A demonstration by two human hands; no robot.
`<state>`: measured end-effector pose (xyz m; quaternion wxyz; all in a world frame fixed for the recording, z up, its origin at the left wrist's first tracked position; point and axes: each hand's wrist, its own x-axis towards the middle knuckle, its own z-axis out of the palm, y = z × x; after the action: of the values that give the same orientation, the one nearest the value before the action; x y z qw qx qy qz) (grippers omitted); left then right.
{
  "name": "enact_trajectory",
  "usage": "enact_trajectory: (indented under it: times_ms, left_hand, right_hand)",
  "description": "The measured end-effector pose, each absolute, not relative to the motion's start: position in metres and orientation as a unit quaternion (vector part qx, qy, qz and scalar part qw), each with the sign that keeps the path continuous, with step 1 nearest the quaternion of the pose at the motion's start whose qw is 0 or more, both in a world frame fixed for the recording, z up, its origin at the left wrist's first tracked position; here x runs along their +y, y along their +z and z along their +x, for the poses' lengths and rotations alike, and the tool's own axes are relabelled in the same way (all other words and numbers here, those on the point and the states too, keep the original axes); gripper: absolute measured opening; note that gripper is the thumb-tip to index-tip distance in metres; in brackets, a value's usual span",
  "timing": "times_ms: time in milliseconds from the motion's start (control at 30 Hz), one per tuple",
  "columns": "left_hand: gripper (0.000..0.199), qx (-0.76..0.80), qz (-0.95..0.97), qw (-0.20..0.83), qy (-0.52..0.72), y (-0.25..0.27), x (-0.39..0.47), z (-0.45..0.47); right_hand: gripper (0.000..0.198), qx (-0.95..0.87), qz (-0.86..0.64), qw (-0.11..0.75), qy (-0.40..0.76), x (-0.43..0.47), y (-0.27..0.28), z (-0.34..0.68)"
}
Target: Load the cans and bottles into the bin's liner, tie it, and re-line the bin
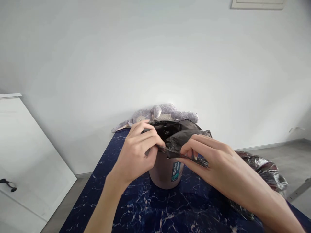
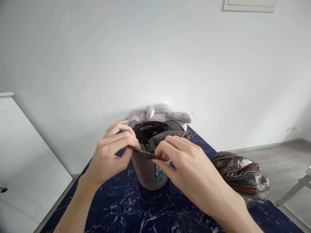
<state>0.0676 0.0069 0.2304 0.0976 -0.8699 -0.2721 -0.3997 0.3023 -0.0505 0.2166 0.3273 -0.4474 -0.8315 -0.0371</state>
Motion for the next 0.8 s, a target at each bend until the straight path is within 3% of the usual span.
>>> enact_trajectory:
  times_ms: [267,367,467,633,733,800]
  left_hand:
    - [0.031,-0.379,-0.895,0.033,-0.232,0.248,-0.02,0.041]
    - [0.029,-0.455,-0.873,0.0,-0.174,0.237,-0.024,0.032]
    - [0.03,-0.497,-0.851,0.008,-0.171,0.231,-0.03,0.023]
    - [0.024,-0.535,-0.794,0.048,-0.286,0.246,-0.036,0.035]
    - [0.031,-0.553,-0.741,0.076,-0.373,0.246,-0.017,0.052]
    - [0.048,-0.574,-0.718,0.046,-0.392,0.237,0.004,0.057]
  right_hand:
    - [0.017,-0.868,-0.444,0.207,0.081,-0.046,0.208,0.299]
    - [0.005,-0.883,-0.43,0.168,0.086,-0.043,0.201,0.301]
    - [0.023,-0.893,-0.405,0.16,0.111,-0.044,0.203,0.308]
    - [0.013,-0.866,-0.305,0.271,0.289,-0.056,0.228,0.316]
    - [0.014,-0.804,-0.341,0.417,0.252,-0.054,0.233,0.313]
    - [0.021,-0.748,-0.409,0.493,0.173,-0.043,0.227,0.311]
